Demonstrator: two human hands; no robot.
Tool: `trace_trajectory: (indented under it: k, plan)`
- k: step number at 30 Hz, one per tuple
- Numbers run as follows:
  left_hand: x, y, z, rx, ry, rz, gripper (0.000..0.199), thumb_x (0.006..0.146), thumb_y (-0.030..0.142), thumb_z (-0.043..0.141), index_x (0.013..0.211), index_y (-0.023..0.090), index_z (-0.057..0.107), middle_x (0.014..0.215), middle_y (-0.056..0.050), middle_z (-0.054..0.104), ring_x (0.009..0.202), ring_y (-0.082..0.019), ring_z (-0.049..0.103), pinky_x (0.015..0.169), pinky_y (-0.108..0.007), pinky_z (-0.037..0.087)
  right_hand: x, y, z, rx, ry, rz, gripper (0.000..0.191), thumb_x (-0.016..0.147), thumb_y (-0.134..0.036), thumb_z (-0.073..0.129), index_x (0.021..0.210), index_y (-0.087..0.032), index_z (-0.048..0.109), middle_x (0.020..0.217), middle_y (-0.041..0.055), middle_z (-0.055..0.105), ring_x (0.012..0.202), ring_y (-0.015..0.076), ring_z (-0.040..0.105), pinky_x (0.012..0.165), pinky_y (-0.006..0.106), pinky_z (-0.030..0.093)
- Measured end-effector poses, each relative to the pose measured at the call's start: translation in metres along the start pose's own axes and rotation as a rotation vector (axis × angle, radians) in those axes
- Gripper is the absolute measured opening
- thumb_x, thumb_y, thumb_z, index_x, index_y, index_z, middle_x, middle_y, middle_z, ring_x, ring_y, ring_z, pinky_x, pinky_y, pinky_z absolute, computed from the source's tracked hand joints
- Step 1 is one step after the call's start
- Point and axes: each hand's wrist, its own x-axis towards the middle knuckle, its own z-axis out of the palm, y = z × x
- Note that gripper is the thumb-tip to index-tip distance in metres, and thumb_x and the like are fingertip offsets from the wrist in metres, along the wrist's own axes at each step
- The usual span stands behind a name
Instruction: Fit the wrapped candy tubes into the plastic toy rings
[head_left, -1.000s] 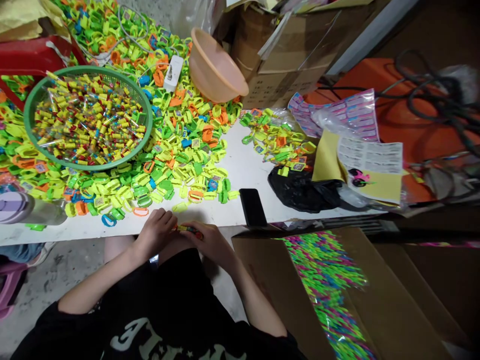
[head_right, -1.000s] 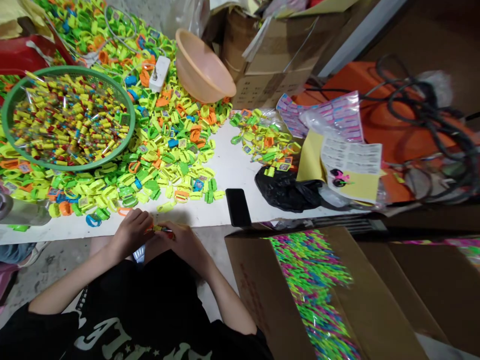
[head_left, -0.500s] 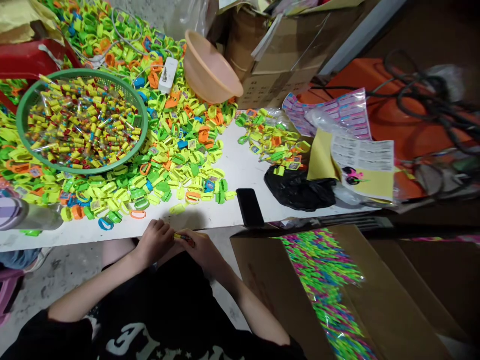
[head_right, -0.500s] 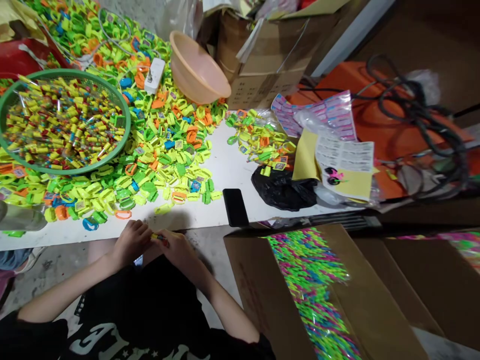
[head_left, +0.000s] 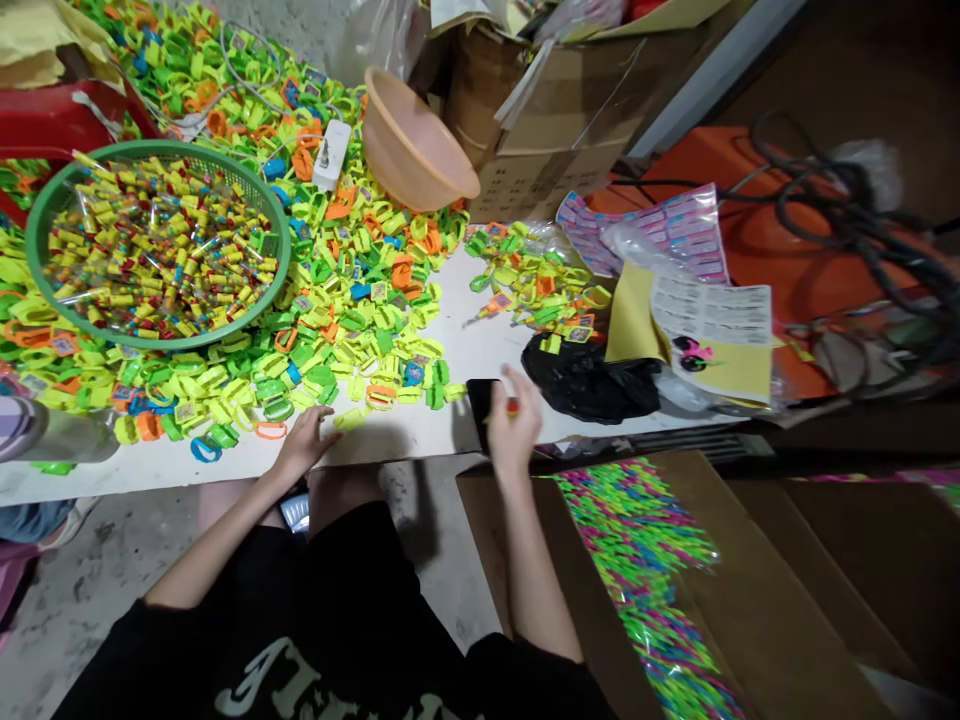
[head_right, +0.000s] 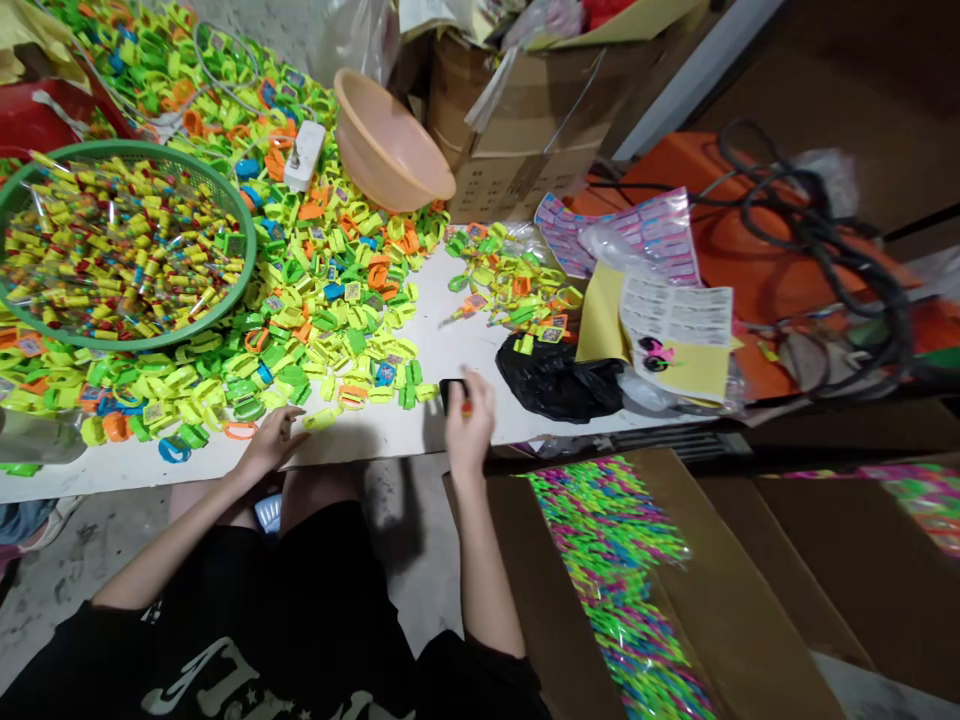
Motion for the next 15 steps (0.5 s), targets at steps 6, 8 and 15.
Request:
trace_trajectory:
  k: [6,8,15]
  plan:
    - [0.005,0.000,0.011,-0.061,-0.036,-0.063,0.029,0.086,0.044,0.050,0.094,0.018,0.060,0.093,-0.006,0.066,0.087,-0.021,0.061,0.079,-0.033,0.047,-0.040,-0.008,0.088,0.261,-0.760,-0.071,0.044,0.085,-0.047,0.055,0.116,-0.017,0.062,0.095,0.0092,0.064,0.089,0.0195,0.060,0.084,0.034,0.047]
    - [0.001,0.006,0.004,-0.090,-0.078,-0.073,0.031,0.088,0.046,0.047,0.096,0.019,0.060,0.083,-0.003,0.068,0.076,-0.018,0.063,0.070,-0.029,0.048,-0.046,-0.014,0.106,0.334,-0.792,-0.053,0.045,0.083,-0.045,0.059,0.115,-0.014,0.062,0.087,0.0073,0.064,0.086,0.0187,0.059,0.086,0.035,0.046]
    - [-0.024,0.028,-0.030,-0.488,0.003,-0.105,0.031,0.084,0.044,0.056,0.100,0.018,0.056,0.093,-0.006,0.069,0.085,-0.020,0.067,0.080,-0.033,0.051,-0.047,-0.039,0.103,0.542,-0.803,0.025,0.037,0.080,-0.049,0.061,0.098,-0.017,0.069,0.089,0.0061,0.065,0.086,0.0170,0.060,0.081,0.031,0.047]
